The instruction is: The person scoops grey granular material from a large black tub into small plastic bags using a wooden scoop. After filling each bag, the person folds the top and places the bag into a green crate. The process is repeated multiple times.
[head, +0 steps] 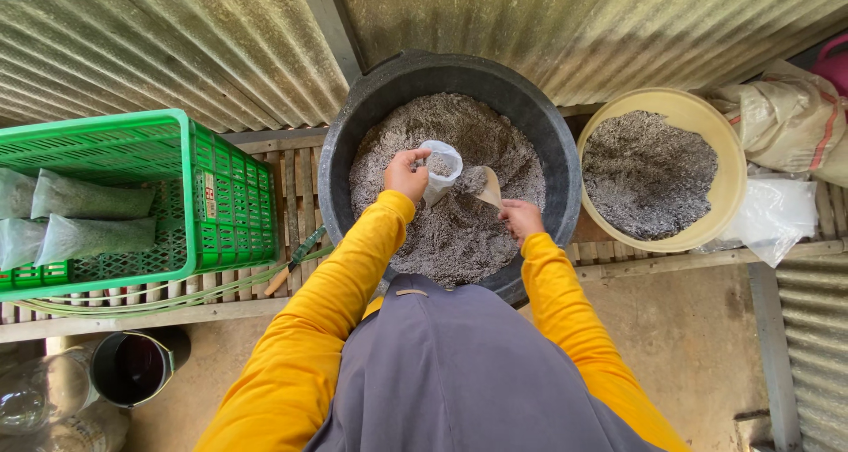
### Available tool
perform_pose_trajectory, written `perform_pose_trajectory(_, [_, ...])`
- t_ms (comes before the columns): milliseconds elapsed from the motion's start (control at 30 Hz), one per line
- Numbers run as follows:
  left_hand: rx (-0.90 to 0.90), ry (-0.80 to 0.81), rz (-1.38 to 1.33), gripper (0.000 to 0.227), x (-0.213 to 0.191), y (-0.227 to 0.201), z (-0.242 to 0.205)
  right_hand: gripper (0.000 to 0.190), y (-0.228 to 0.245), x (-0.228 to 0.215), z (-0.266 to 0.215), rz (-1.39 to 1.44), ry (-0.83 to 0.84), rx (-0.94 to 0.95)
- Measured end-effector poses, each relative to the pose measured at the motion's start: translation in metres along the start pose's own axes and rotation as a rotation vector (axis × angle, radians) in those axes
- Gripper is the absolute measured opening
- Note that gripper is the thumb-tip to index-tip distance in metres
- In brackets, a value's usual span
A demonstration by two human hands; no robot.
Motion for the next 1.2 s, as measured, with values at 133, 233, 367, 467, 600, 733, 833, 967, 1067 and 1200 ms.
perform_pose_trajectory(133, [0.037,-0.013,0.029,0.038,0.007,-0.005,0.003,0.039,0.032,-0.021,-0.044,0.061,0.08,-0.082])
perform_pose_trajectory(233, [0.056,-0.023,0.05,0.039,0.012,-0.015,0.005,0.04,0.063,-0.028,-0.082,0.107,0.142,-0.162])
perform_pose_trajectory(367, [-0.055,0.046,-0.005,0.04,0.022,-0.02,0.006,0.041,0.093,-0.016,-0.125,0.043,0.16,-0.348])
perform_pose_trajectory(467, [-0.032,0.048,0.003,0.04,0.025,-0.025,0.007,0.038,0.111,0.017,-0.157,-0.245,-0.031,-0.718])
perform_pose_trajectory(600, [-0.061,0.048,-0.004,0.043,0.026,-0.026,0.009,0.035,0.113,0.052,-0.2,-0.84,-0.519,-0.964])
perform_pose_trajectory(733, [-0.057,0.023,-0.043,0.047,0.02,-0.027,0.01,0.037,0.115,0.062,-0.208,-0.965,-0.569,-1.031])
perform_pose_trajectory(833, [-0.064,0.018,0.012,0.038,0.013,-0.021,0.012,0.037,0.117,0.041,-0.174,-0.817,-0.577,-0.867])
perform_pose_trajectory(967, [-0.06,0.01,-0.005,0.028,0.005,-0.01,0.009,0.031,0.106,-0.002,-0.098,-0.754,-0.652,-0.584])
perform_pose_trajectory(1067, [-0.044,0.012,-0.052,0.027,0.003,-0.007,0.008,0.032,0.084,-0.017,-0.042,-0.831,-0.645,-0.431])
perform_pose_trajectory(1200, [-0.102,0.002,-0.084,0.029,0.0,-0.005,0.003,0.039,0.059,-0.024,0.013,-0.788,-0.644,-0.314])
Point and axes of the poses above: each hand's wrist, its own z-axis towards the middle knuckle, its own x-axis out of the palm, y = z × x, the point moved 5 cm from there along z, towards the middle knuckle, and after that the axes turned 11 degrees about x, right-handed, at the moved point
